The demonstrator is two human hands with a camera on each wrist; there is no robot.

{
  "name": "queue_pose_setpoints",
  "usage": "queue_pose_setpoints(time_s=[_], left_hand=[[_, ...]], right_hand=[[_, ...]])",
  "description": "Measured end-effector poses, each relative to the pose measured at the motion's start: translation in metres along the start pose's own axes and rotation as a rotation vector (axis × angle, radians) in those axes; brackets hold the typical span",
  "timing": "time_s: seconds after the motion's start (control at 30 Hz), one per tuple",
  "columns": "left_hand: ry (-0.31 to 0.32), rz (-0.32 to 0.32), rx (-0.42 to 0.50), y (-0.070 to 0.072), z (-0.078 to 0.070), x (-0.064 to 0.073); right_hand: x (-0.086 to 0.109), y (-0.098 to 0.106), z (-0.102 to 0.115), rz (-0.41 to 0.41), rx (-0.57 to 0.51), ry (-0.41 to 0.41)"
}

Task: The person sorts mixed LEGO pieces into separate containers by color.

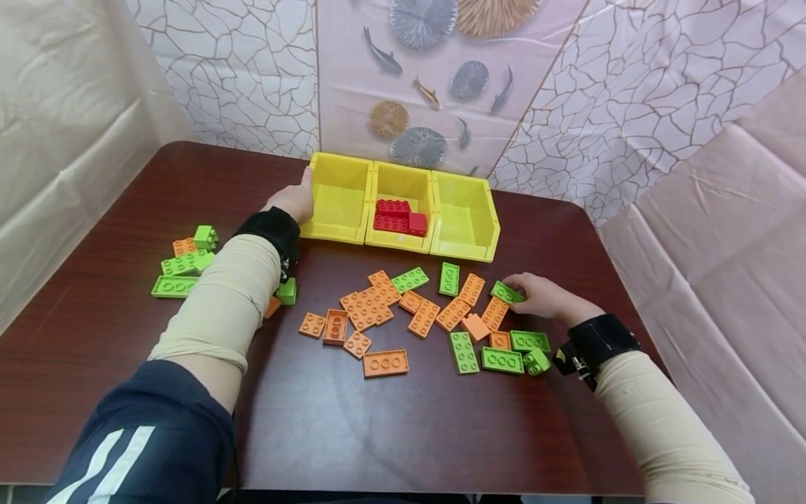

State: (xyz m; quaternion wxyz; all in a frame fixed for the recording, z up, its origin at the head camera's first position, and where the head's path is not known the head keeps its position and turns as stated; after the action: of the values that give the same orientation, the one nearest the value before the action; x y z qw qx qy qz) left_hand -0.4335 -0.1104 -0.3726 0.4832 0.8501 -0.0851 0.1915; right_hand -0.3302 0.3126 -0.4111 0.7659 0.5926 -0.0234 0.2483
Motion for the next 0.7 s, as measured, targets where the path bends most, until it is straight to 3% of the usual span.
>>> queue_pose_setpoints(time_s=[0.13, 0.2, 0.37, 0.53, 0.7], left_hand=[[0.012, -0.006, 0.002, 0.0, 0.0, -0.002], [0.048, -0.016, 0.048, 0.0, 0.002, 0.0], [0.06, -0.016, 0.085, 0.0, 0.003, 0.004], [0.072, -0.018, 0.107, 0.0, 0.006, 0.002], [0.072, -0.016, 0.094, -0.003, 0.004, 0.001]], right_hand=[[-0.002, 0.011, -0.002, -0.044, 0.028, -0.025], [-0.003, 0.017, 0.0, -0.071, 0.028, -0.029], [-0.013, 0.036, 0.02, -0.151, 0.031, 0.037], [-0.038, 0.057, 0.054, -0.223, 0.053, 0.097], [-0.069, 0.059, 0.072, -0.197, 0.107, 0.098]])
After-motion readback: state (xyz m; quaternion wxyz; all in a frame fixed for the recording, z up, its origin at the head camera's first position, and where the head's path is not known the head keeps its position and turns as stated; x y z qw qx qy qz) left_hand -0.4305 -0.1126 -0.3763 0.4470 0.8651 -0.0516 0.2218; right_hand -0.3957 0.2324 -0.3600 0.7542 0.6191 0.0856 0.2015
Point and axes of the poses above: each hand's wrist, its own x-axis away from the middle knuckle, its own y-axis out of the back of the hand, z = x × y, the point moved 7 cm from there along -x, towards the middle knuckle, and after that the axes turned 2 degrees about -x, right-handed, at the moved point
